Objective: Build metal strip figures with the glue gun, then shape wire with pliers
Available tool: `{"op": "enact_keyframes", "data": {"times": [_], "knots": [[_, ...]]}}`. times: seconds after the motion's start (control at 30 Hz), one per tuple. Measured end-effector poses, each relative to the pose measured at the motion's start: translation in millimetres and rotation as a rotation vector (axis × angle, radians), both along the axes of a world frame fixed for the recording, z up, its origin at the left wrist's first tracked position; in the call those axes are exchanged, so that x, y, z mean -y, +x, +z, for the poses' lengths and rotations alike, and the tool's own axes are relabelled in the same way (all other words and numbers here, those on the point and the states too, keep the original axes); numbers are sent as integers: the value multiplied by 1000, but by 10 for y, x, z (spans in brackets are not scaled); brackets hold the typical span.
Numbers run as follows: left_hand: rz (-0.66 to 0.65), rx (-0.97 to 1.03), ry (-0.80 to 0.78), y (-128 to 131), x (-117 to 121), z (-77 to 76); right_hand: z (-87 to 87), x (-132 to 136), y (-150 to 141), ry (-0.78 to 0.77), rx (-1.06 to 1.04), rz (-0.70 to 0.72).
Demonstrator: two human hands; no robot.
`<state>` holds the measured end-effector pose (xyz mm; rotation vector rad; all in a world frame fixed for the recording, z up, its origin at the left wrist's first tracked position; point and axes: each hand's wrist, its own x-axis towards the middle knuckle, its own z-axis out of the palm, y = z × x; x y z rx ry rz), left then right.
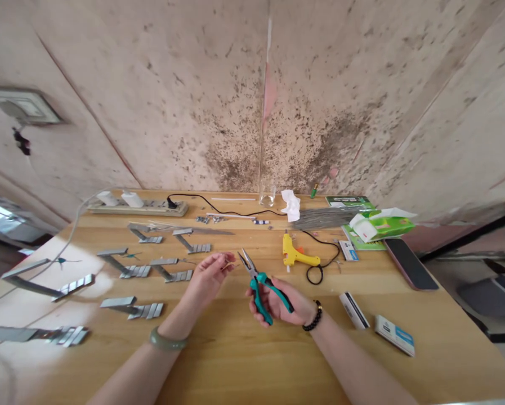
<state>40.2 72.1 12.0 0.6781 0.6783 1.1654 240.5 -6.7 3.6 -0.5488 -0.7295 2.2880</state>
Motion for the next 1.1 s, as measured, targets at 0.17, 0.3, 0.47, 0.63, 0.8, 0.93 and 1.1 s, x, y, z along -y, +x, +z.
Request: {"op": "enact_keyframes", "data": {"times": [0.17,0.3,0.47,0.63,0.8,0.93,1.1], "knots": [[-16,17,-40,-29,-38,-54,15,56,-10,-36,-19,90],[-9,36,-68,-40,-50,-57,1,65,-15,-51,-35,114],[-37,36,-79,-38,-31,-35,-12,84,-7,-42,-37,167],[-90,45,-68,-39,5,-41,11,102,-17,-53,-62,177],[-131,53,-33,-35,20,-65,48,101,-11,-56,-70,172],[-132,48,-38,-24,29,-47,40,102,-7,-65,-95,173],[-151,54,-41,-18,40,-45,11,104,0,-66,-99,187]]}}
